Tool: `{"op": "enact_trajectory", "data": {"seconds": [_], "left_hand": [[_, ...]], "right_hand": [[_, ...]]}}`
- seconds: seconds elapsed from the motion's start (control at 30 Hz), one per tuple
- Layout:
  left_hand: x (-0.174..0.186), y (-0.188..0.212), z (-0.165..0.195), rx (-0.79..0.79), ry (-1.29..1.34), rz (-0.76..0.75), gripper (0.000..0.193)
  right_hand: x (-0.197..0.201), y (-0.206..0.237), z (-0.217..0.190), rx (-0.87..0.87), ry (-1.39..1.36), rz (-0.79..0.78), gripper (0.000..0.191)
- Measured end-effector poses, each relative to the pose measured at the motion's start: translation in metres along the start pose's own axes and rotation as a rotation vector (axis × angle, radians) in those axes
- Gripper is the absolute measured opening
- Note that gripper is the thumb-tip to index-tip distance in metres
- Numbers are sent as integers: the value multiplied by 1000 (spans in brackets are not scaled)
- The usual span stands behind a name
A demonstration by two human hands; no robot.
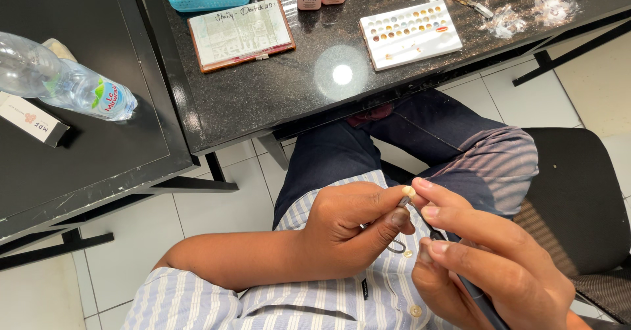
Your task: The person holds a small tooth-shaped object with a metal tool and applies paint to it using a fine brush. They repeatedly dip the brush into a color palette and apply paint to the object's surface, rotating it to access different sides.
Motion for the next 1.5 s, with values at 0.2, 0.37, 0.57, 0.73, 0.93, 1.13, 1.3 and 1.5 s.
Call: {"op": "enact_trajectory", "data": {"seconds": [0.2,0.37,0.57,0.73,0.93,1.13,1.3,1.5], "left_hand": [[0,1,-2,12,-25,-7,26],[-2,3,-11,76,172,-103,27],[-12,11,-30,303,769,-373,33],[-15,13,-34,336,1024,-443,34],[-19,14,-38,341,1142,-462,32],[-17,15,-38,328,1115,-478,33],[-17,16,-39,338,1111,-472,34],[-17,16,-41,351,1072,-454,35]], "right_hand": [[1,2,2,-16,0,-14,28],[9,-1,7,-65,-181,4,23],[16,4,18,-162,-405,120,20],[11,17,19,-14,-209,49,27],[8,13,24,82,-94,2,37],[3,9,15,56,-51,38,35],[2,8,17,78,-42,57,34],[4,8,17,44,-61,42,35]]}}
Point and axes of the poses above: each hand's wrist, its own y-axis away from the middle knuckle, its own x-axis out of the back of the hand, z = x × y, the point moved 6 cm from there along -y, towards the middle knuckle, and after that the axes turned 9 degrees about x, right-handed, at the moved point
